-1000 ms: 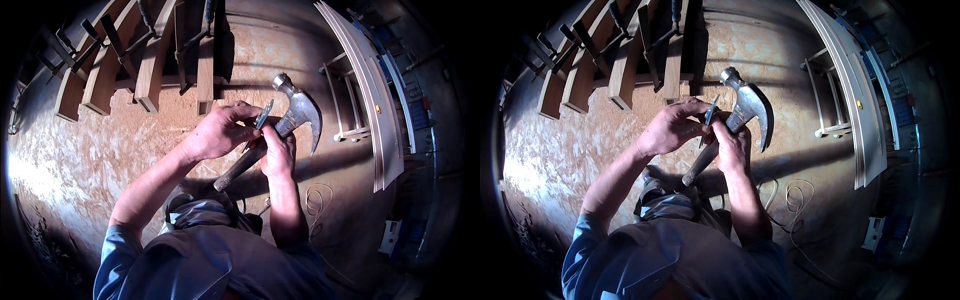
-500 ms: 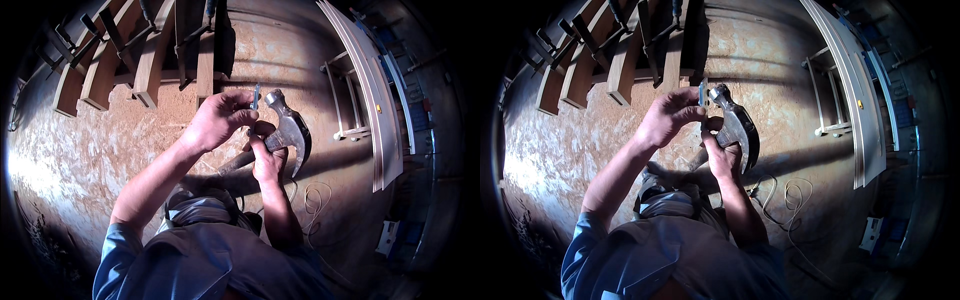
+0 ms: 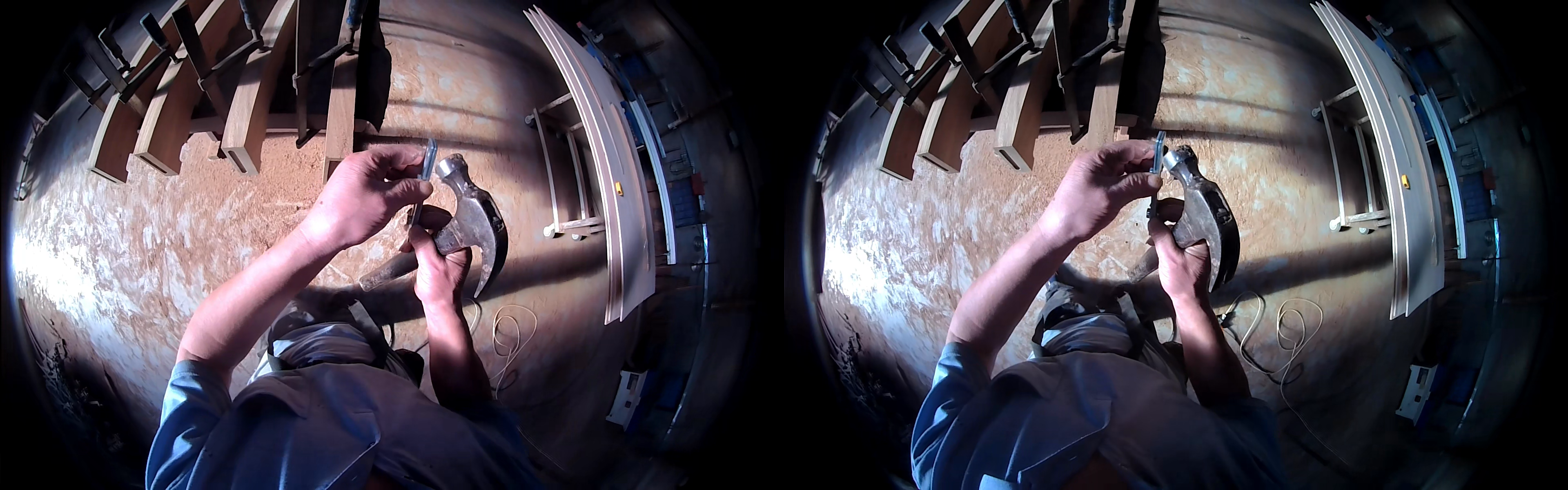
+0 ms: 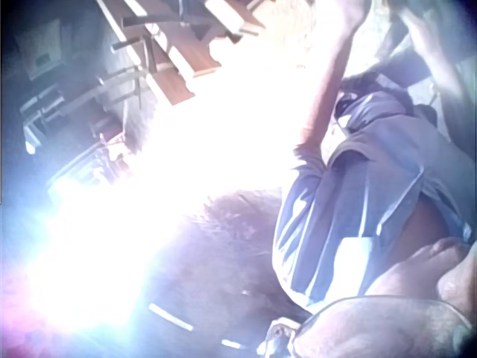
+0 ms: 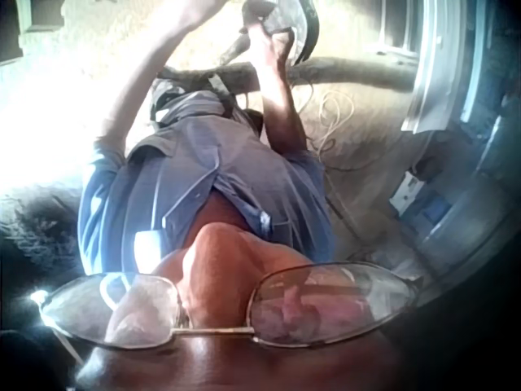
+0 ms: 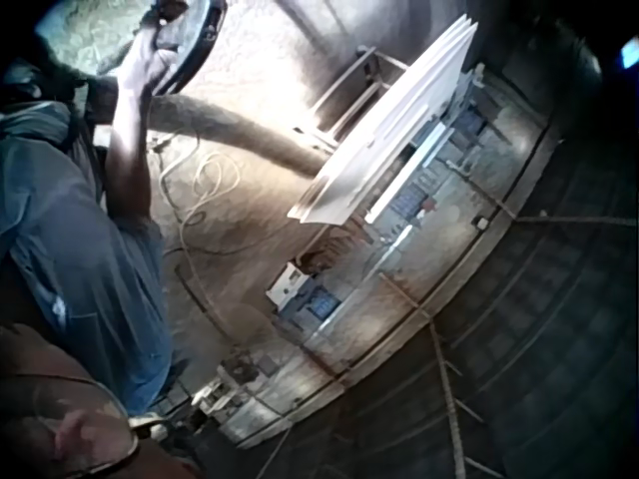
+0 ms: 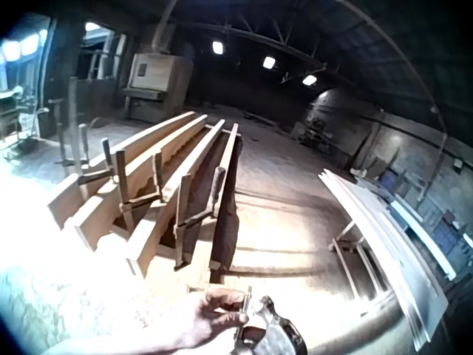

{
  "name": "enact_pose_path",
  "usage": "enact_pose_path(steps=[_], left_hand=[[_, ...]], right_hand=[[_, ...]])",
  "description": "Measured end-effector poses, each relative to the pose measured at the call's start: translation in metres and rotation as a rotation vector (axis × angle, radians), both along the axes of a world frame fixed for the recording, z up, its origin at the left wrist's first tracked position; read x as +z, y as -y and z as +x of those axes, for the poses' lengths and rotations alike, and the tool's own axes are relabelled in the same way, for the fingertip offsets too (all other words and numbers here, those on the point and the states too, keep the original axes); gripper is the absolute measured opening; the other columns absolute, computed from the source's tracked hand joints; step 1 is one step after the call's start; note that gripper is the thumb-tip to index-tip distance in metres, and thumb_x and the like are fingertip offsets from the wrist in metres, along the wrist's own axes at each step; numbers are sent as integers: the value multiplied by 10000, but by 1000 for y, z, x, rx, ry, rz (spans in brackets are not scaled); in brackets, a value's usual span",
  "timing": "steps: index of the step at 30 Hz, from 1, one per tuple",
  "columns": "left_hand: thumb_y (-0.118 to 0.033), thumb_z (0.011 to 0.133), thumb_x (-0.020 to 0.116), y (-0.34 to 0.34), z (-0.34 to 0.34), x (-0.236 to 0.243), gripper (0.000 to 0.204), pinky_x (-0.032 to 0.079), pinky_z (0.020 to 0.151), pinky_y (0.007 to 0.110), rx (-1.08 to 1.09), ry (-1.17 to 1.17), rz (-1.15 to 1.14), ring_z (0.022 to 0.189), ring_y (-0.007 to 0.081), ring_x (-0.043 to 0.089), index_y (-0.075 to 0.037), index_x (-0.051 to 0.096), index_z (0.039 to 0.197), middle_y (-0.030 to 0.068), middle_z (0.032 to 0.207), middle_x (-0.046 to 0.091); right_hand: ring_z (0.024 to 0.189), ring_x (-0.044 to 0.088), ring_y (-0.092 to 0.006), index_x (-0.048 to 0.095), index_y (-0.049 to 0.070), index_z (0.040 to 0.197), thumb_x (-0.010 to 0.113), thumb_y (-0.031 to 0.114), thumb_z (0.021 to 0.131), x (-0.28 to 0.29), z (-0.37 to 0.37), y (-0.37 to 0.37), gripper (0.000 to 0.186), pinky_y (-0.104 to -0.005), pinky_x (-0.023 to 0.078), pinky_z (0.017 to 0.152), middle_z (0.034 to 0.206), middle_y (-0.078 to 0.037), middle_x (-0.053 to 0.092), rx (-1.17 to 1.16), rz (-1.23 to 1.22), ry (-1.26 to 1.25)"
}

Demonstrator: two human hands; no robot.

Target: The person attaches metal plates to wooden beams using a hammer, then uses a power router on the wood, and uses a chisel with a hammer to clear a cutout area.

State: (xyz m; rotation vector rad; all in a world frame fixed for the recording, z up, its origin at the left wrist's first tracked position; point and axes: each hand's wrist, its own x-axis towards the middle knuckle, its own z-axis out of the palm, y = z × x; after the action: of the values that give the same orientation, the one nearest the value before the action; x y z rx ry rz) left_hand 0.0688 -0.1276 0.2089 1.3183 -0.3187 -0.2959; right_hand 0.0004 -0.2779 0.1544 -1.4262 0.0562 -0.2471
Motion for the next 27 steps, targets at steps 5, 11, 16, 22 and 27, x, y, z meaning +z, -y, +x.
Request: enact_pose_path(steps=[5,11,16,22,27], left_hand=[[-104,887,718,0,-1,2,353,510,887,295,-8,-15,16,979,120,612,-23,610,1213,42,1043,673],[-97,888,714,-3,-3,-4,340,518,879,290,11,1,107,974,113,617,-23,611,1203,33,1037,672],[-83,898,698,-3,-5,-13,329,504,910,295,21,10,69,1010,114,608,-17,604,1206,36,1061,671],[-60,908,682,-3,-11,-18,303,494,922,288,10,-13,66,1012,106,604,-20,601,1197,41,1055,674],[-46,914,671,-4,-16,-19,286,503,911,286,-18,-56,25,984,114,616,-7,594,1187,49,1027,678]], right_hand=[[664,577,-119,631,13,1012,647,7,868,0,-1,0,146,-270,467,629,859,-35,623,-12,55,20],[675,582,-117,633,9,1038,633,2,873,0,-2,-1,165,-265,481,621,883,-37,625,-15,20,40],[682,579,-105,638,4,1051,624,-5,875,0,-1,-1,177,-254,484,619,890,-37,631,-6,11,39],[662,569,-96,646,5,1063,629,-10,873,-1,2,0,191,-243,482,610,889,-33,636,-30,25,48],[650,566,-86,655,9,1038,643,12,880,-2,3,0,158,-228,461,596,854,-23,636,-16,-36,57]])
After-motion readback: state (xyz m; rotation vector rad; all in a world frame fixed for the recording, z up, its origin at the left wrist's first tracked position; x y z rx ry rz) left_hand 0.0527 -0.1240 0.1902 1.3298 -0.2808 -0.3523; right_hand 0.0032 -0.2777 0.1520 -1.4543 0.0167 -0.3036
